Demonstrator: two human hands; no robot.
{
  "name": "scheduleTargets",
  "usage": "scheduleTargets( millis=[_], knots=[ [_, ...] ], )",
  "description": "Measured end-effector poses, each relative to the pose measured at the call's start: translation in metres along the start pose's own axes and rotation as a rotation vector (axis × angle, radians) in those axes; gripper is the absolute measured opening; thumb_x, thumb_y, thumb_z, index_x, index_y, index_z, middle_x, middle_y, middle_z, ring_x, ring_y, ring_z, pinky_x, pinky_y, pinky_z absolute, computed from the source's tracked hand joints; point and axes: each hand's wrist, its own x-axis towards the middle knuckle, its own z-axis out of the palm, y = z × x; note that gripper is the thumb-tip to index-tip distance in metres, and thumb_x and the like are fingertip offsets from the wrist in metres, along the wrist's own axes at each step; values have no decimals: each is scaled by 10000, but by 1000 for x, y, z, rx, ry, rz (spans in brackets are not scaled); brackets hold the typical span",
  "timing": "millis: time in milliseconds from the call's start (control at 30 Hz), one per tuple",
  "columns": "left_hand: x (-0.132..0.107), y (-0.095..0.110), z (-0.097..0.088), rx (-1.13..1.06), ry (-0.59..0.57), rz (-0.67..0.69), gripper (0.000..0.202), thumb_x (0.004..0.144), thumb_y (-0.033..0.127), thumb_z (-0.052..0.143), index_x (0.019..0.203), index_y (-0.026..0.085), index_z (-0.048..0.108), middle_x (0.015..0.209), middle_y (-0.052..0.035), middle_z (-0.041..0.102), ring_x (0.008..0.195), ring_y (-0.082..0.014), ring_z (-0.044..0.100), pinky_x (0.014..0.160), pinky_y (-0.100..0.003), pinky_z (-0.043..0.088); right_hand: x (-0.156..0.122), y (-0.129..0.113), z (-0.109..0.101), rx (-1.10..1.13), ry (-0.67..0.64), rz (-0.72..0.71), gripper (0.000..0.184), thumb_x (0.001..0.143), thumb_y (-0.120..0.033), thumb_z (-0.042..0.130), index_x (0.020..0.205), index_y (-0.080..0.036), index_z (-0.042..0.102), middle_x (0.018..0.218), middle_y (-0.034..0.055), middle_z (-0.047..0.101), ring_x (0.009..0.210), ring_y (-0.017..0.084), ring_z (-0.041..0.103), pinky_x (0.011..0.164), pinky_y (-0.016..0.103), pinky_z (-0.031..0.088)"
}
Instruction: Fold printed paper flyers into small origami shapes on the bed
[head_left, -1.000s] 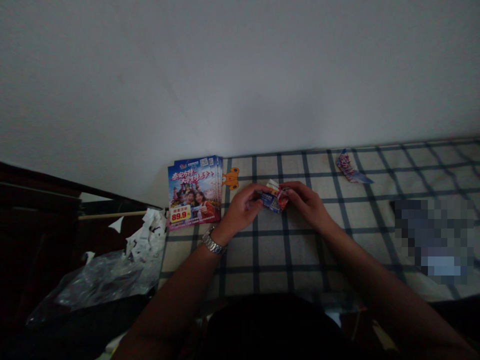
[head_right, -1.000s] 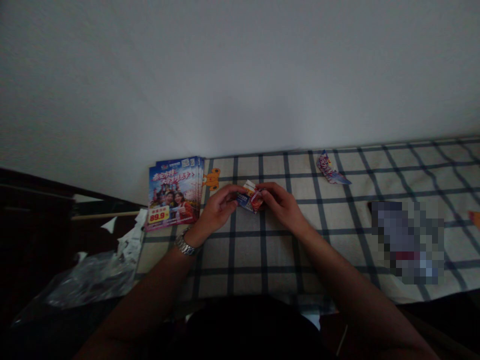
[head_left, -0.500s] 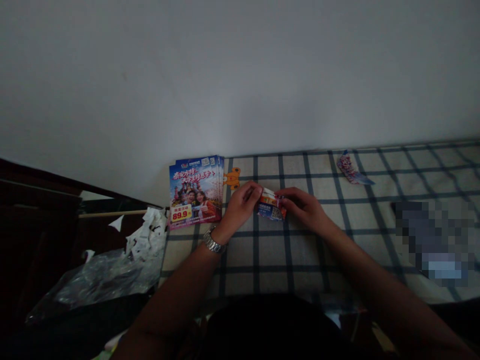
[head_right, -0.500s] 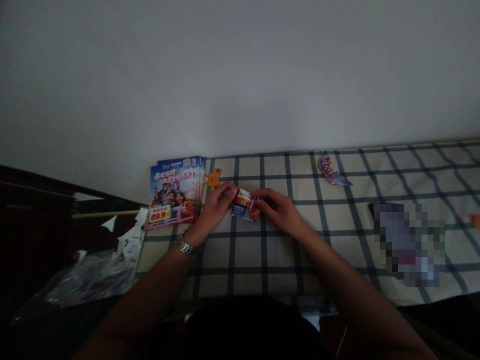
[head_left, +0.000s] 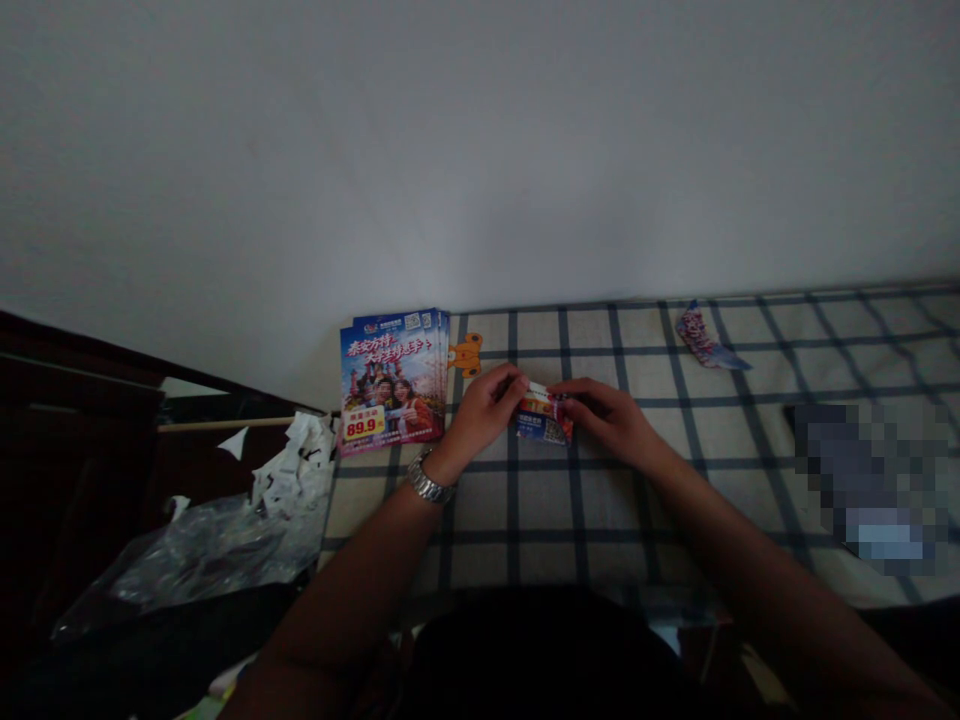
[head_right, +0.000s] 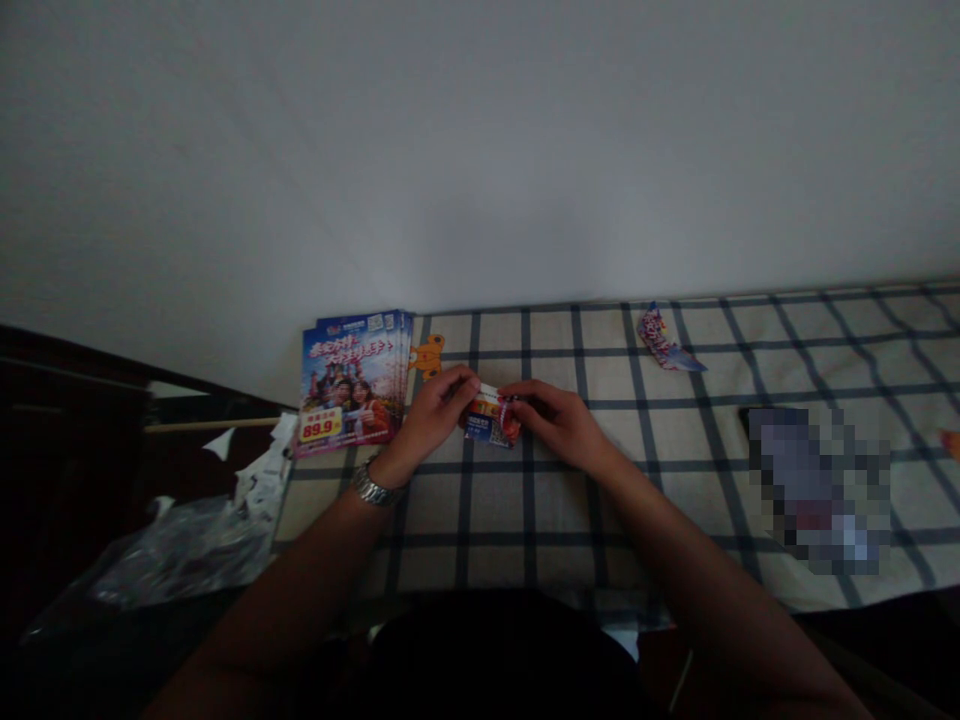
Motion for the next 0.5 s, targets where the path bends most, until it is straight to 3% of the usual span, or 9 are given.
scheduleTargets(
  millis=[300,500],
  knots=[
    [0,6,0,-179,-33,-79,319,985,466,623,830,189,596,653,38,522,543,-115,515,495,-227,392,0,-2,-1,-4,5,13,298,1004,-455,629,1225,-287,739,1200,56,771,1094,247,729,962,413,609],
    [-1,5,0,-188,-35,-103,337,977,486,635,821,191,586,622,44,526,513,-105,510,472,-216,393,1,-4,-2,-1,17,54,325,991,-475,639,1232,-275,723,1160,67,772,1023,253,738,881,402,630]
  ],
)
